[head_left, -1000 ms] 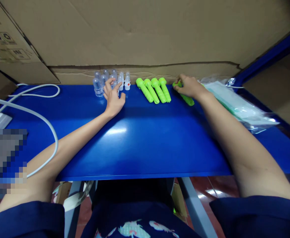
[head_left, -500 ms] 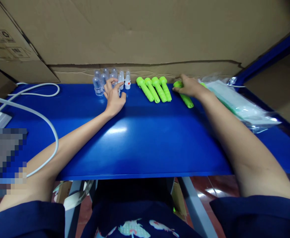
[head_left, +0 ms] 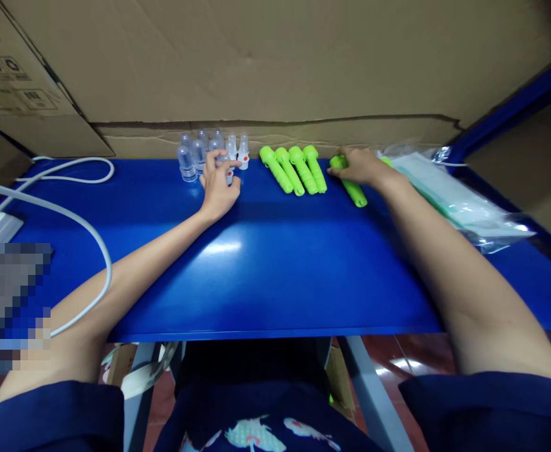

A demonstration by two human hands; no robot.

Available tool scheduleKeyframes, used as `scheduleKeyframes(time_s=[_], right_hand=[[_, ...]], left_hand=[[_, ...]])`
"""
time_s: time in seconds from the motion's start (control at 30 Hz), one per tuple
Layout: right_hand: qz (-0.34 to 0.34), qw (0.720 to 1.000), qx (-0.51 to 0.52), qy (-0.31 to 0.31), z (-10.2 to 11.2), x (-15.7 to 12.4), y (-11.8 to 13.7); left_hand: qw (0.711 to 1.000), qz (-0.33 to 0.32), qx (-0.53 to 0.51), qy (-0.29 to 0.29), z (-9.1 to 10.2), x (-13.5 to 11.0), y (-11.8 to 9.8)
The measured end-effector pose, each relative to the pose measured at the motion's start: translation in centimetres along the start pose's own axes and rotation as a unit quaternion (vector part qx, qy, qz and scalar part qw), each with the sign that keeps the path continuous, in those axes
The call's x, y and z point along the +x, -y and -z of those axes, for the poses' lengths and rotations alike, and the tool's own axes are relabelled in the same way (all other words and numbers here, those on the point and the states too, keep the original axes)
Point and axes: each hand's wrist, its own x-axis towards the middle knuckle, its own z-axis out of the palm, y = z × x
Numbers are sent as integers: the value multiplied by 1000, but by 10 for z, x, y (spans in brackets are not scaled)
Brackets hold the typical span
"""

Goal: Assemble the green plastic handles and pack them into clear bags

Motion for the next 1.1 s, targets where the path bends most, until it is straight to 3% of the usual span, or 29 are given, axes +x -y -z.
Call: scheduleKeyframes(time_s=[0.17,0.37,0.47,0.6,0.73,0.87,0.97,1.1], right_hand=[[-8,1000,1,-12,-1,0,1],[-12,999,23,-40,4,-5,5],[-32,990,79,-112,17,-20,23],[46,962,181,-199,22,-35,61],[92,933,311,-157,-4,-42,100],[142,866,475,-71,-35,-56,127],[170,838,518,-30,-42,-69,136],[190,822,537,5,-42,-73,139]], left_hand=[[997,48,20,50,-1,2,-2],[999,22,-4,43,-2,2,2],[999,7,-12,31,-2,2,5],[998,-41,-44,22,-2,2,7],[996,-55,-64,21,1,2,7],[996,-44,-66,26,1,2,5],[996,-43,-73,21,-1,2,6],[994,-52,-88,22,-4,2,8]])
